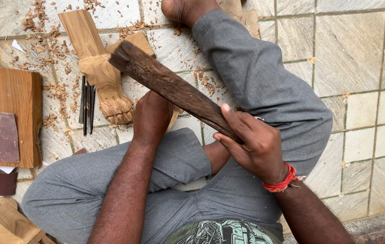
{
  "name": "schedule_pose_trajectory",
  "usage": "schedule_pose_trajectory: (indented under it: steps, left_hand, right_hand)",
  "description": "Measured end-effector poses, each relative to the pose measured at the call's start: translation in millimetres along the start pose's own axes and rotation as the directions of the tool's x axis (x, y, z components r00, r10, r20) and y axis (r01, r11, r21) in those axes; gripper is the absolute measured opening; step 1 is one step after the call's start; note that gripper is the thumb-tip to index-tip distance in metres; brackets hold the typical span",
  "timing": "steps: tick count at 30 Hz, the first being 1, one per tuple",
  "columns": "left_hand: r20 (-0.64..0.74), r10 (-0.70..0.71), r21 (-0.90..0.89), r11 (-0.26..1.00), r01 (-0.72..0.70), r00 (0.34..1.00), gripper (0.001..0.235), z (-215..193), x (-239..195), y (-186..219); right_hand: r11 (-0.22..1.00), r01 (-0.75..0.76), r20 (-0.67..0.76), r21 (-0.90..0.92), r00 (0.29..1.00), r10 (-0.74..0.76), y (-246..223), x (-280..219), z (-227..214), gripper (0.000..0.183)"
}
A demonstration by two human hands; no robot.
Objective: The person sits on the floor and carves a wooden piece shaped like an animal leg using a chisel and a wooden mallet. They repeatedly position the chisel and strike it with the mallet to shape the wood, with wood shavings accumulating around the work area.
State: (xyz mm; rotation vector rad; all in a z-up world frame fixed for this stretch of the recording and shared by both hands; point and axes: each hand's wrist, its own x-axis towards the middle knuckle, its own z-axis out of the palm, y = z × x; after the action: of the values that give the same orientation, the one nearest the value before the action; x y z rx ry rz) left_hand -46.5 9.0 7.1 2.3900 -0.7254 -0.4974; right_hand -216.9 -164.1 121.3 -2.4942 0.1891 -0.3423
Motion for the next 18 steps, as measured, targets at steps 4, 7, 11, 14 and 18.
schedule_pose_trajectory:
  steps: [4,7,11,14,18]
  left_hand:
    - [-0.003,-0.011,-0.025,1.0,0.011,1.0,0.018,-4.5,2.1,2.6]
    - [0.013,-0.028,-0.034,0.999,0.029,1.0,0.017,-5.5,1.3,0.8]
    - [0.053,-0.037,0.005,0.999,0.036,0.998,0.015,-10.3,5.4,-1.1]
    - [0.056,0.018,0.015,1.0,-0.018,0.998,0.012,-16.2,5.6,-4.3]
    - [0.04,-0.006,-0.047,0.999,0.008,0.999,0.023,-25.0,11.7,3.4]
  right_hand:
    - [0.999,-0.036,-0.016,0.016,0.999,0.036,-0.3,-3.3,-1.6,0.066]
    - [0.999,-0.044,-0.029,0.025,0.999,0.045,-0.7,-4.4,-2.1,0.065]
    - [0.997,-0.061,-0.011,0.038,0.998,0.062,0.8,-2.6,-5.5,0.065]
    - [0.999,-0.05,0.006,0.005,0.999,0.05,2.4,-4.0,-4.5,0.063]
    - [0.972,-0.162,0.002,0.17,0.986,0.164,6.5,-7.9,-4.0,0.063]
